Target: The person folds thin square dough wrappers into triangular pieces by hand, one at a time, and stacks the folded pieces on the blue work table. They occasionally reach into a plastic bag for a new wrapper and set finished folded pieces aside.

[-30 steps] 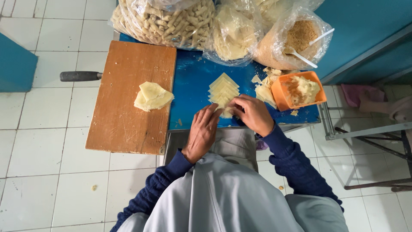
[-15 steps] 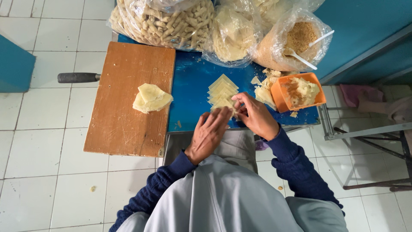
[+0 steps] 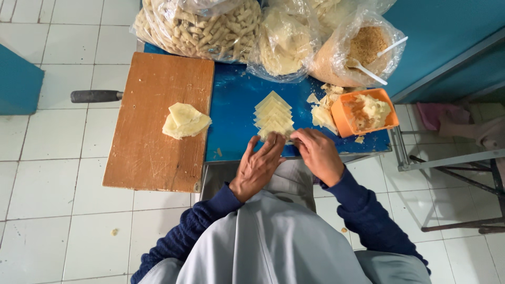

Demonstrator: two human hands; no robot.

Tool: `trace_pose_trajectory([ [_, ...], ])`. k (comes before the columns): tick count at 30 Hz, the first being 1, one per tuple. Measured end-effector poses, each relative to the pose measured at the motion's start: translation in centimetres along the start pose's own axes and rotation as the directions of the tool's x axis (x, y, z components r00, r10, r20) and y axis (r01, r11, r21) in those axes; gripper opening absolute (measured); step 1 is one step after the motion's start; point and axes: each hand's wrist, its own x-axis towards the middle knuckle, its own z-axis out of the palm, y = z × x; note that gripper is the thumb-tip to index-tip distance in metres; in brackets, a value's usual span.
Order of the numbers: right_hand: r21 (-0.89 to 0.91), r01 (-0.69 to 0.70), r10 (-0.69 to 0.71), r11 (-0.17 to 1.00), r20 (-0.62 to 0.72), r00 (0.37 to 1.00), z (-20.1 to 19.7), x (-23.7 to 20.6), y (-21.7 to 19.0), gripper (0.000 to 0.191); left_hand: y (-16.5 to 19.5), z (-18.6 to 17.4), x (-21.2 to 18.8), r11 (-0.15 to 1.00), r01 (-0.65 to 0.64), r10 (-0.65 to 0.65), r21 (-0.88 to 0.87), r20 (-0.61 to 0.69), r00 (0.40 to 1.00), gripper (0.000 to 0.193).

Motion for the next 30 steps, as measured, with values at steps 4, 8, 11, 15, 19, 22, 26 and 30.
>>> trace_pose_trajectory([
  [4, 0.047, -0.061, 0.061, 0.997, -0.001, 0.998, -2.7, 0.1, -0.3, 0.014, 0.2, -0.2, 0.1, 1.000, 0.001, -0.001, 0.024, -0.001, 1.000, 0.054],
  [8, -0.038, -0.072, 0.067, 0.997, -0.121, 0.990, -5.4, 0.8, 0.3, 0.011, 0.2, 0.2, -0.2, 1.000, -0.014, 0.014, 0.001, -0.052, 0.999, 0.056],
  [11, -0.125, 0.063, -0.083, 0.990, -0.161, 0.983, -5.4, 2.0, 1.0, 0.017, 0.0, 0.7, -0.6, 0.998, -0.030, 0.025, -0.057, -0.084, 0.996, 0.055],
  [15, -0.090, 0.004, -0.024, 0.996, -0.229, 0.973, -7.2, 2.1, 2.6, 0.020, -0.2, 1.3, -0.9, 0.963, 0.047, -0.044, -0.264, 0.018, 0.999, 0.058],
  [19, 0.273, -0.115, 0.177, 0.955, -0.212, 0.961, -10.2, 2.6, 5.0, 0.018, -0.3, 1.5, -1.2, 0.958, 0.038, -0.044, -0.286, -0.014, 0.999, 0.059],
  [22, 0.273, -0.107, 0.167, 0.956, -0.205, 0.964, -10.8, 2.3, 5.8, 0.019, -0.3, 1.5, -1.2, 0.963, 0.031, -0.037, -0.268, -0.018, 0.999, 0.058],
  [26, -0.161, -0.097, 0.074, 0.982, -0.139, 0.988, -11.4, 0.3, 6.7, 0.025, -0.4, 1.6, -1.3, 0.974, 0.032, -0.034, -0.224, -0.005, 0.999, 0.060],
  [30, -0.374, -0.027, 0.037, 0.927, 0.022, 0.999, -9.4, -0.8, 7.9, 0.051, -0.4, 1.9, -1.3, 0.986, 0.029, -0.027, -0.167, 0.010, 1.000, 0.062],
])
